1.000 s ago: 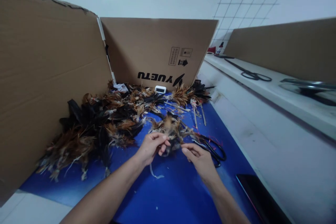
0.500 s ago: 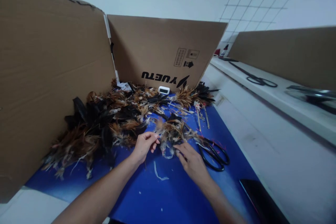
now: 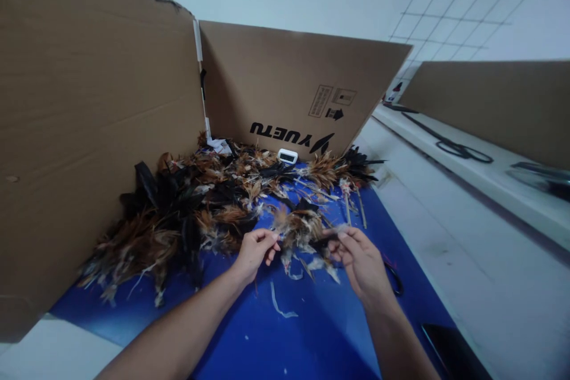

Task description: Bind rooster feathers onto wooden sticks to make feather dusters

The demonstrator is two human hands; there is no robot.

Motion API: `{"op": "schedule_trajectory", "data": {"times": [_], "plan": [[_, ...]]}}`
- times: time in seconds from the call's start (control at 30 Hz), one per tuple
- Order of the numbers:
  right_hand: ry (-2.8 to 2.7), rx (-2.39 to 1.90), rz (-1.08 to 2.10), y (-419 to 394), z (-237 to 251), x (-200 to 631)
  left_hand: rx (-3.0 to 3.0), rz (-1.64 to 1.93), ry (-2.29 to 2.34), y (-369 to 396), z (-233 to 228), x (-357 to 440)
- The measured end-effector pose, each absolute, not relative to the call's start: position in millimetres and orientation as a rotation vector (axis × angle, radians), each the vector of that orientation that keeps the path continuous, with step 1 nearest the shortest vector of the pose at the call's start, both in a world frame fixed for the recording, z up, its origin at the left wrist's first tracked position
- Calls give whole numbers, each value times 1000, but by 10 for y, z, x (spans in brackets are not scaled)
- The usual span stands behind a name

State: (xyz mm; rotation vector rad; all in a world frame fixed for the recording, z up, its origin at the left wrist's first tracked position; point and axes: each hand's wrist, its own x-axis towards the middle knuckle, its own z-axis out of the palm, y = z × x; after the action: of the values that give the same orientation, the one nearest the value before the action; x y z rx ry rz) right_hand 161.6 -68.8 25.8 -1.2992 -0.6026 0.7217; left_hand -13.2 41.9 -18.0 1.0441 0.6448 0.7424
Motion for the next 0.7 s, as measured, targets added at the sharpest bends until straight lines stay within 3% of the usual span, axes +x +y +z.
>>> {"op": "schedule_trajectory", "data": {"times": [0.27,0.7], "plan": [[-433,-1140,767,-758,244,1665,1053,730,647,396,-161,-135],[-395,-1339,669,-909,203,1859,1053,762,642,408,-179,-136]]}}
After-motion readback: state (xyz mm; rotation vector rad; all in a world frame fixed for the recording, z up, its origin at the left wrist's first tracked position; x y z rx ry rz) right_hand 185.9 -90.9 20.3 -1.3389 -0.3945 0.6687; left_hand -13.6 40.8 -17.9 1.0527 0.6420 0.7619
